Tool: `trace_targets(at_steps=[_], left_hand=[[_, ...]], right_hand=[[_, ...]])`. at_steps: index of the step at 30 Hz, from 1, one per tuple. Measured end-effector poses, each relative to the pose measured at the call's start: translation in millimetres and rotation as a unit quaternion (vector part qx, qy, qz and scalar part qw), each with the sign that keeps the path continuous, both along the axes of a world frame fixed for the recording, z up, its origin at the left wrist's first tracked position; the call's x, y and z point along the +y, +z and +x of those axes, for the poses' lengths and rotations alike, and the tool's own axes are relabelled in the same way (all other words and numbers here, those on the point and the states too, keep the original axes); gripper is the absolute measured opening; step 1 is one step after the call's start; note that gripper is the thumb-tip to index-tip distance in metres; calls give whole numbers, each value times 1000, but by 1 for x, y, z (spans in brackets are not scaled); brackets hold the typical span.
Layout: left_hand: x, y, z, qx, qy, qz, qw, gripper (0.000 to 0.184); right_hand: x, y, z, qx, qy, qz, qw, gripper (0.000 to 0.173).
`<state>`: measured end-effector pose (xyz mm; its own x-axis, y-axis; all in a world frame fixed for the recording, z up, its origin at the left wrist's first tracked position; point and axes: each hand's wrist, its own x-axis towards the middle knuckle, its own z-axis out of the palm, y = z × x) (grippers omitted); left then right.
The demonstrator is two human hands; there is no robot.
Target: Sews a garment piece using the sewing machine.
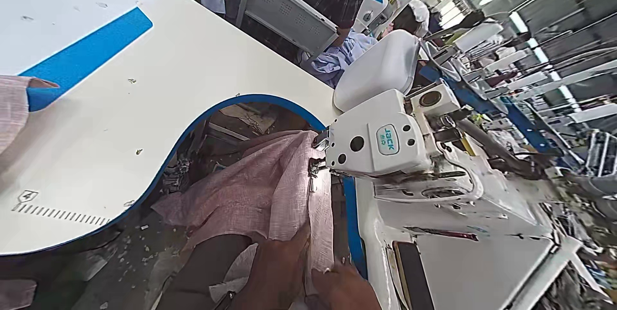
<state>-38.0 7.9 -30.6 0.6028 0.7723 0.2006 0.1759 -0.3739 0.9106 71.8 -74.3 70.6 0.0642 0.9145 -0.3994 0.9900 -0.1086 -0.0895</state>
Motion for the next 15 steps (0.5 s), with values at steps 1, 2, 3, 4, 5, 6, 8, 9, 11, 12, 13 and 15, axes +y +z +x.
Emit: trace_targets(at_steps=[1,2,3,4,5,6,8,9,11,12,13,15], left_hand=[[1,-2,1,-8,7,1,1000,37],[3,-2,1,-11,6,-5,1000,37],[3,-2,0,-12,0,-17,1000,37],[3,-1,-1,-9,-7,-29,1000,35],[2,0,0,-8,-6,-30,1000,34],[2,0,1,-6,0,-23,1000,33],[3,1,0,-1,5,-15,1000,33],[4,1,-1,-4,6,-13,1000,34],[5,-3,-1,-21,4,-17,1000,34],[3,-6,-2,-29,1,-20,999,33],[1,-8,-2,-34,-1,-23,999,32],[-1,-9,-1,-43,0,-18,999,34]], right_hand=[[0,3,0,7,-10,-31,999,21],[0,5,2,19,-8,-38,999,22],[-1,7,4,39,-3,-28,999,23],[0,8,4,59,2,-4,998,25],[3,10,3,66,11,22,997,27],[7,12,2,64,18,32,997,28],[13,15,2,57,4,-28,998,29],[14,16,2,56,-13,-69,996,29],[12,14,4,66,-28,-62,995,28],[10,13,5,75,-29,-16,997,28],[10,11,4,79,-26,42,996,27],[11,7,1,79,-36,135,987,24]])
